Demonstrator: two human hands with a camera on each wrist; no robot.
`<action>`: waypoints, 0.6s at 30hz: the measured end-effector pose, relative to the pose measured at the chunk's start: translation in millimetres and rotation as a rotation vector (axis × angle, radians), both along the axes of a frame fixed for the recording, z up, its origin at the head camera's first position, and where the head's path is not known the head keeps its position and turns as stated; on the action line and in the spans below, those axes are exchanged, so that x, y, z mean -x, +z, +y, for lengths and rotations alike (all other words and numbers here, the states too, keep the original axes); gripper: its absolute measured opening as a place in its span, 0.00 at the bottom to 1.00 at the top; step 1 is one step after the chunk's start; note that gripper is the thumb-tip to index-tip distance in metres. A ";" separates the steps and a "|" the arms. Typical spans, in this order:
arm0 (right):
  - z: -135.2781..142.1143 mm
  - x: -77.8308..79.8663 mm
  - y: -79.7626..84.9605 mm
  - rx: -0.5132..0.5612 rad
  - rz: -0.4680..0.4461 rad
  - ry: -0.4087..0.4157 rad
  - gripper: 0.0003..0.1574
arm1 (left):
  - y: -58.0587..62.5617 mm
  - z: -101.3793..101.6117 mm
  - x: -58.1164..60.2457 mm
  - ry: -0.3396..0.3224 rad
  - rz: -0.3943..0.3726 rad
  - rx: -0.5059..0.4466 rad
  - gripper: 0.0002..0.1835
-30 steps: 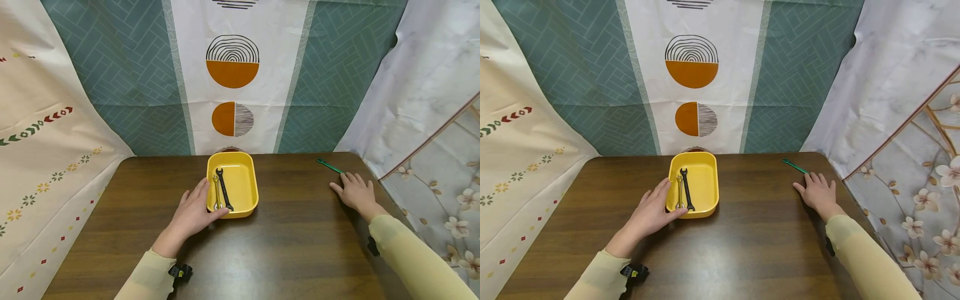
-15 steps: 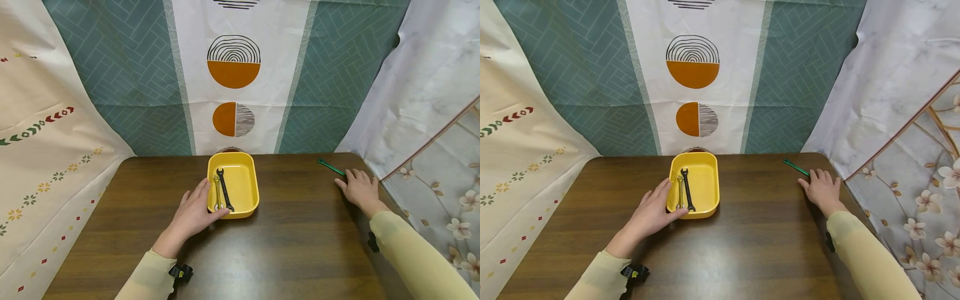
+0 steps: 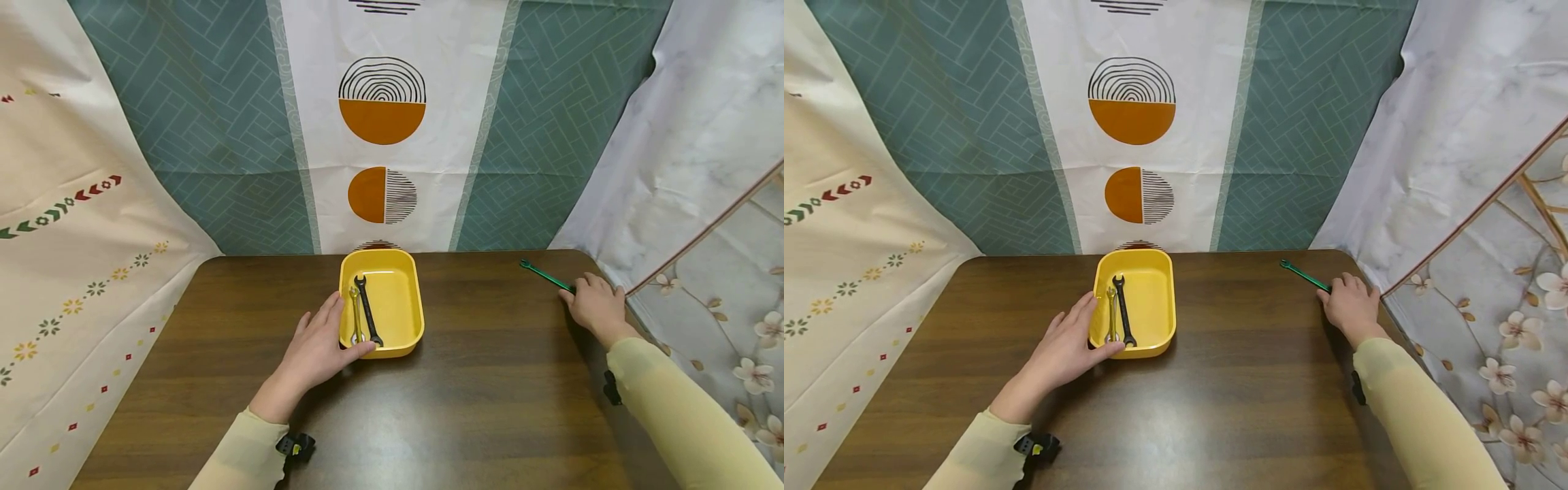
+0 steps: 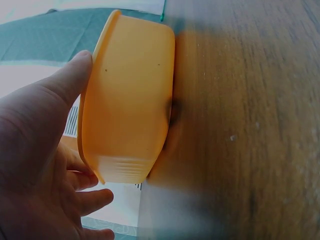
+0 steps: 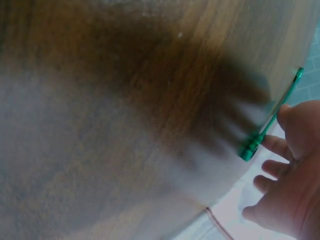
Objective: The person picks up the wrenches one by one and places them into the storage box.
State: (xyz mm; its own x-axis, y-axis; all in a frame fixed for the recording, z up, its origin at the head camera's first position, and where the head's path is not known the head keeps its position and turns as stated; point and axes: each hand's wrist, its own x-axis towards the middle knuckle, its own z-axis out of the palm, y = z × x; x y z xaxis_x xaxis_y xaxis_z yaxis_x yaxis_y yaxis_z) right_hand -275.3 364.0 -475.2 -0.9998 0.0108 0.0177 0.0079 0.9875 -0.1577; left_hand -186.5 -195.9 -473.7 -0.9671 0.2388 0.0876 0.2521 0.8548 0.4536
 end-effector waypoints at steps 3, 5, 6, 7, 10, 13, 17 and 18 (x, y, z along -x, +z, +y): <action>0.7 1.0 -0.2 0.001 -0.003 -0.002 0.36 | -0.5 -0.2 -0.1 0.002 -0.003 -0.001 0.65; 1.1 1.9 -0.5 0.000 0.000 -0.004 0.35 | -0.6 0.0 0.0 0.002 -0.004 -0.002 0.66; 1.1 2.3 -0.5 0.000 0.000 -0.005 0.35 | -0.7 0.1 0.0 0.003 -0.004 -0.002 0.66; 1.2 2.9 -0.7 0.001 0.002 -0.006 0.34 | -0.7 0.2 0.0 0.003 -0.004 -0.003 0.66; 1.4 4.1 -0.9 0.001 0.001 -0.006 0.33 | -0.7 0.5 0.2 0.003 -0.001 -0.001 0.66; 1.2 5.2 -1.4 0.005 0.000 -0.004 0.33 | -0.8 0.7 0.3 0.003 0.003 0.000 0.66; 0.7 6.4 -2.7 0.009 -0.002 -0.001 0.30 | -0.9 0.6 0.6 0.003 0.005 0.002 0.66; 0.3 6.4 -2.8 0.009 -0.006 0.000 0.29 | -1.0 0.6 0.6 0.003 0.004 0.002 0.66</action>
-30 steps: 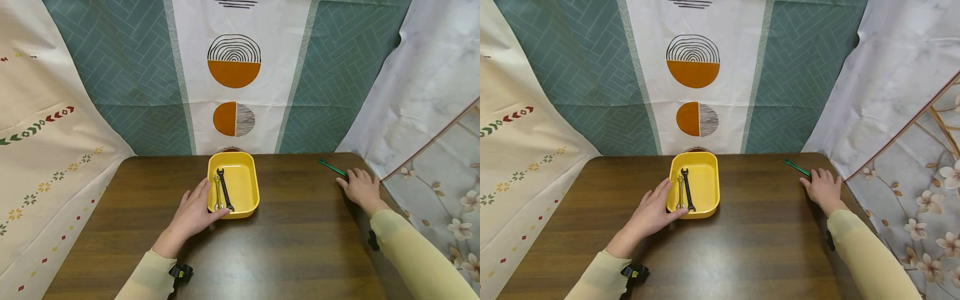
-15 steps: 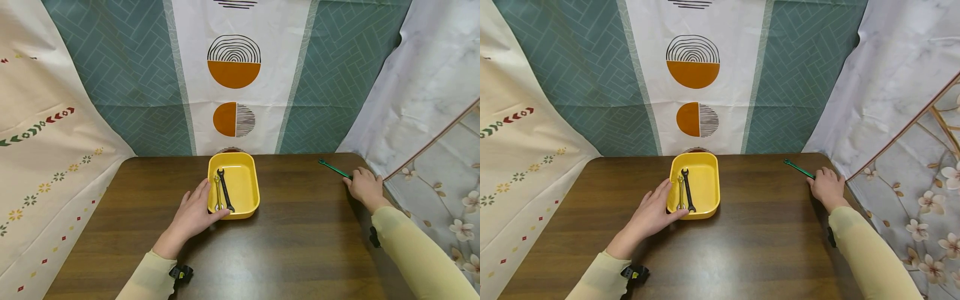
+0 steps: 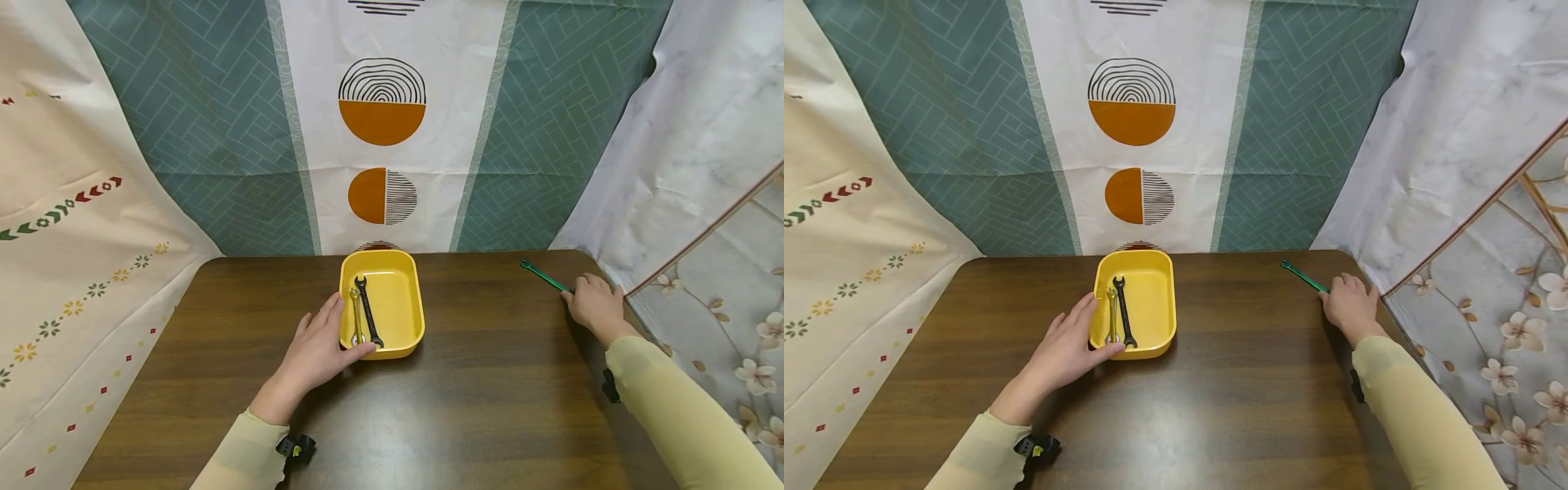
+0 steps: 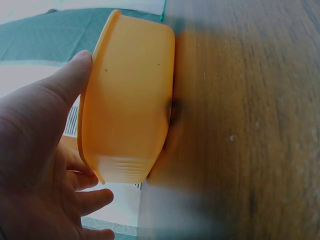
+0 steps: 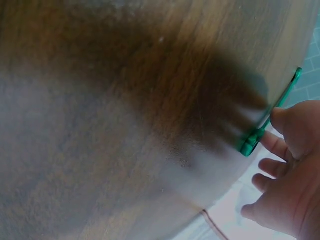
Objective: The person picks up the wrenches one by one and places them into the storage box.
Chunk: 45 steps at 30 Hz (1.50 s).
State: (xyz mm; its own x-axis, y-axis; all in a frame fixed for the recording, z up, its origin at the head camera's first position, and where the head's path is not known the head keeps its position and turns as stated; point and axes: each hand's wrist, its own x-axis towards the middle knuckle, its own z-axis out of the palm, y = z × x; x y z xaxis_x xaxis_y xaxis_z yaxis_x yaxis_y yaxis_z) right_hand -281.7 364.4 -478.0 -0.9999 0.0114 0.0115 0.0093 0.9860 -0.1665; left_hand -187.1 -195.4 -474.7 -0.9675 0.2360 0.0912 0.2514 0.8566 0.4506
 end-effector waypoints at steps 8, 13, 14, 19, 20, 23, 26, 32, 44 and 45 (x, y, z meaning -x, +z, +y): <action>-2.4 -1.5 1.8 -0.012 -0.015 0.006 0.19 | 0.2 -0.1 -0.9 -0.001 0.001 -0.004 0.66; -1.5 -1.6 0.2 -0.020 -0.015 0.014 0.18 | 0.1 -0.2 -1.2 -0.002 0.001 -0.003 0.66; -1.9 -1.6 0.1 -0.020 -0.015 0.017 0.18 | 0.0 -0.2 -1.3 -0.001 0.001 -0.002 0.66; -3.6 -2.2 2.1 -0.029 -0.032 0.020 0.19 | -0.5 -0.3 -1.2 -0.001 0.007 -0.001 0.65; -4.6 -2.8 3.5 -0.030 -0.037 0.021 0.19 | -0.7 -0.3 -1.2 0.000 0.009 0.000 0.65; -5.2 -3.3 7.2 -0.048 -0.055 0.030 0.21 | -1.2 -0.6 -1.1 -0.001 0.014 -0.001 0.64; -5.0 -2.5 10.6 -0.067 -0.081 0.044 0.21 | -1.3 -0.7 -1.3 -0.002 0.015 -0.003 0.64; -3.6 1.2 16.5 -0.086 -0.174 0.075 0.24 | -0.9 -0.6 -1.3 -0.002 0.012 -0.001 0.65; -5.4 -6.2 25.2 -0.114 -0.152 0.170 0.22 | 0.1 -0.7 -0.9 -0.006 0.012 -0.006 0.65; -5.8 -7.0 25.1 -0.113 -0.139 0.175 0.22 | 0.0 -0.8 -0.8 -0.006 0.012 -0.007 0.65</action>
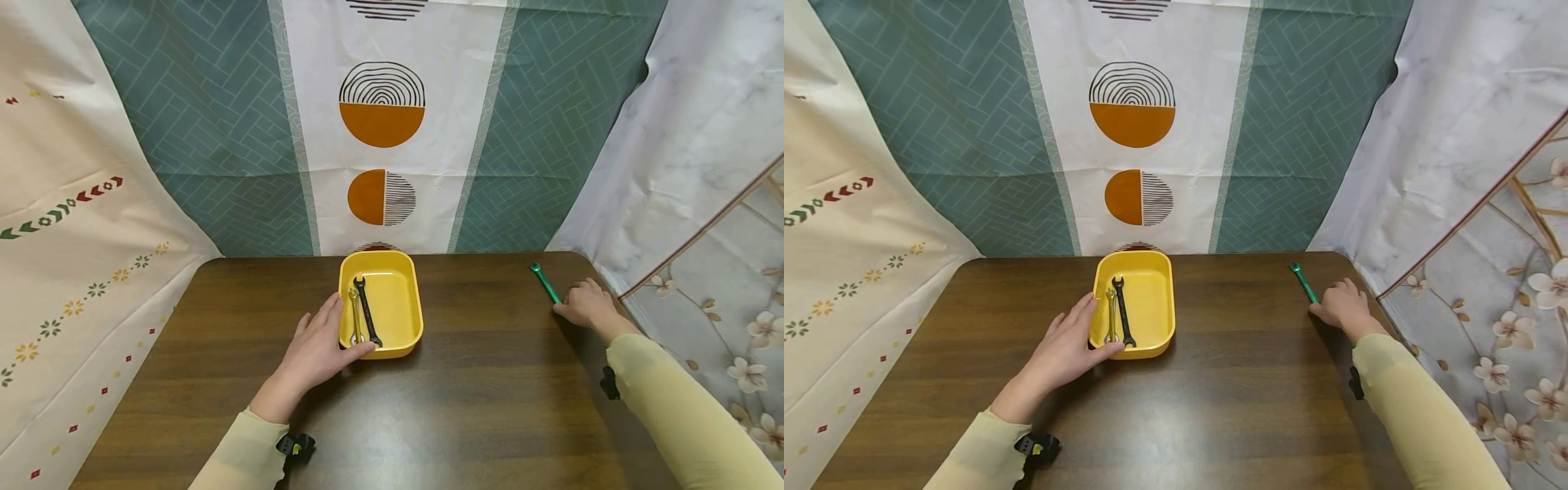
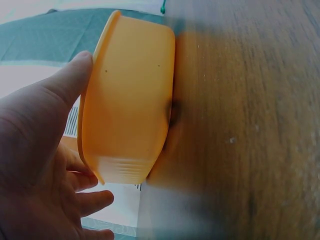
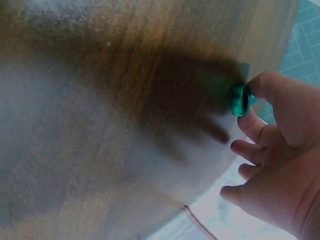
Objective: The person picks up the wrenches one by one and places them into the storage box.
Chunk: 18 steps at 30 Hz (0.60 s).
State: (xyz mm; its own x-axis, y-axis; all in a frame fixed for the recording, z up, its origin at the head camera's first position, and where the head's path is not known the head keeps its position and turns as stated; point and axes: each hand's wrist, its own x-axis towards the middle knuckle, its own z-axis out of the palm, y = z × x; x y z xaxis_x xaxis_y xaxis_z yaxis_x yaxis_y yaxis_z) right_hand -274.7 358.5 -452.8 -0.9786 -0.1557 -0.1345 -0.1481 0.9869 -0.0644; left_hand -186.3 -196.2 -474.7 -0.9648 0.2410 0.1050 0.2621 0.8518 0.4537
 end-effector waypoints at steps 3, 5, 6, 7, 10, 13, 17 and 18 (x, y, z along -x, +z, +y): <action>-0.2 -0.8 -2.4 0.008 0.041 0.022 0.21 | -0.1 0.0 0.1 0.000 0.000 -0.001 0.65; 0.1 -0.8 -4.7 0.014 0.063 0.035 0.20 | 0.3 0.1 -0.1 0.000 0.001 -0.003 0.65; 0.2 -0.9 -5.7 0.015 0.068 0.040 0.20 | 0.5 0.1 -0.2 0.000 0.001 -0.005 0.65; 0.6 -0.8 -6.9 0.013 0.077 0.047 0.20 | 0.6 0.2 -0.3 -0.001 0.001 -0.005 0.65; 0.0 -1.6 -9.0 0.014 0.093 0.065 0.20 | 0.9 0.2 -0.2 -0.002 0.003 -0.006 0.65; -2.1 -3.4 -10.7 0.025 0.127 0.098 0.22 | 0.9 0.2 -0.1 -0.003 0.001 -0.005 0.65; -5.2 -4.3 -14.6 0.057 0.166 0.131 0.24 | 1.1 0.1 -0.5 -0.002 -0.005 -0.007 0.65; -6.5 -4.6 -15.4 0.067 0.169 0.132 0.24 | 1.1 0.0 -0.7 -0.001 -0.006 -0.007 0.65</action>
State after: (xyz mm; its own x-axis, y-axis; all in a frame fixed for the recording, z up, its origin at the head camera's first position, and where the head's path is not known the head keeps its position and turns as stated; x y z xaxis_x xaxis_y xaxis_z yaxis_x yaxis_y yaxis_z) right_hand -270.0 352.0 -468.2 -0.9569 -0.2870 0.0446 -0.2901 0.9525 -0.0928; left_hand -185.6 -196.2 -473.5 -0.9651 0.2416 0.1006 0.2604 0.8480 0.4616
